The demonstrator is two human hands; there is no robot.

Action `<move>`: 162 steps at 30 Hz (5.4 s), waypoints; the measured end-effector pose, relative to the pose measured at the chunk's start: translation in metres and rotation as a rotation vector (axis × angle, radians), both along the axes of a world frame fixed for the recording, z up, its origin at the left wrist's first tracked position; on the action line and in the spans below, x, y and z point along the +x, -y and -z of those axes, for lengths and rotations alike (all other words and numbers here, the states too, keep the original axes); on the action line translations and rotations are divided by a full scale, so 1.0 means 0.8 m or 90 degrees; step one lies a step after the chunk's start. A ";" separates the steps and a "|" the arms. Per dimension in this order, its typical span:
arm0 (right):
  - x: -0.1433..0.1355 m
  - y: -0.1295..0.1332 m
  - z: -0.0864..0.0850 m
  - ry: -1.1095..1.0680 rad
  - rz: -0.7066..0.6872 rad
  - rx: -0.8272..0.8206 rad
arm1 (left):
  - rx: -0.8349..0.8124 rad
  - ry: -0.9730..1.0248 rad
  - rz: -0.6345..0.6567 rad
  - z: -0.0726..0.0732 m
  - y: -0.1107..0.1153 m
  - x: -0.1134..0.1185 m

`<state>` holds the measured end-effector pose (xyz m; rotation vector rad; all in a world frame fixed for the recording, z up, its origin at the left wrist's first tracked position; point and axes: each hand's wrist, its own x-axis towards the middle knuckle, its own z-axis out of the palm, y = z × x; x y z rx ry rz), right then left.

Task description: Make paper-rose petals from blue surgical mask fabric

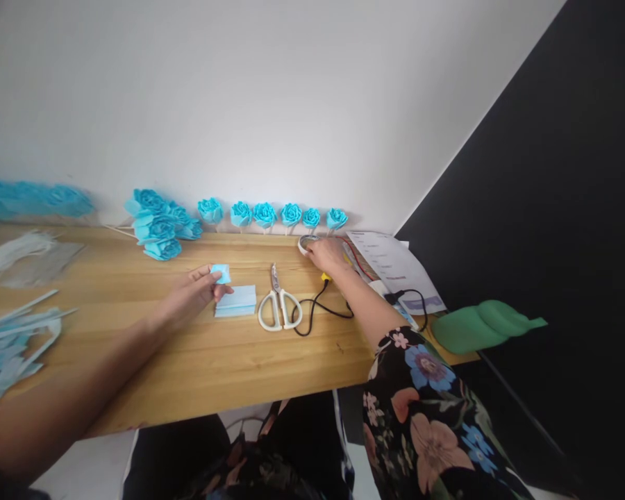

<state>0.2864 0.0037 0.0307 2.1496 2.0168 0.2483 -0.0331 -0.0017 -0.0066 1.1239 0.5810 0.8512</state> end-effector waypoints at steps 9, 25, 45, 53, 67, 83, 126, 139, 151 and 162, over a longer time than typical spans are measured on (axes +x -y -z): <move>0.007 0.002 -0.003 0.012 0.003 -0.003 | -0.006 -0.002 0.001 0.001 0.001 0.000; -0.095 0.052 -0.023 -0.443 -0.105 0.129 | 0.044 -0.022 0.001 0.005 0.001 0.001; -0.178 0.058 0.008 -0.900 -0.149 -0.017 | 0.188 -0.125 -0.005 -0.005 0.003 0.000; -0.171 0.058 0.018 -0.859 -0.181 0.088 | 0.195 -0.166 0.021 -0.010 0.003 -0.001; -0.179 0.071 0.024 -0.843 -0.190 0.138 | 0.187 -0.177 -0.013 -0.011 0.006 0.002; -0.181 0.073 0.023 -0.843 -0.259 0.200 | 0.146 -0.147 0.001 -0.004 0.006 0.004; -0.172 0.072 0.036 -0.503 -0.454 0.411 | 0.115 -0.092 0.007 -0.010 0.009 0.004; -0.179 0.078 0.026 -0.809 -0.203 0.314 | 0.124 -0.103 -0.015 -0.011 0.008 0.002; -0.183 0.076 0.017 -0.837 -0.180 0.193 | 0.158 -0.161 -0.024 -0.016 0.013 0.004; -0.181 0.074 0.022 -0.806 -0.175 0.199 | 0.201 -0.163 -0.046 -0.012 0.008 0.002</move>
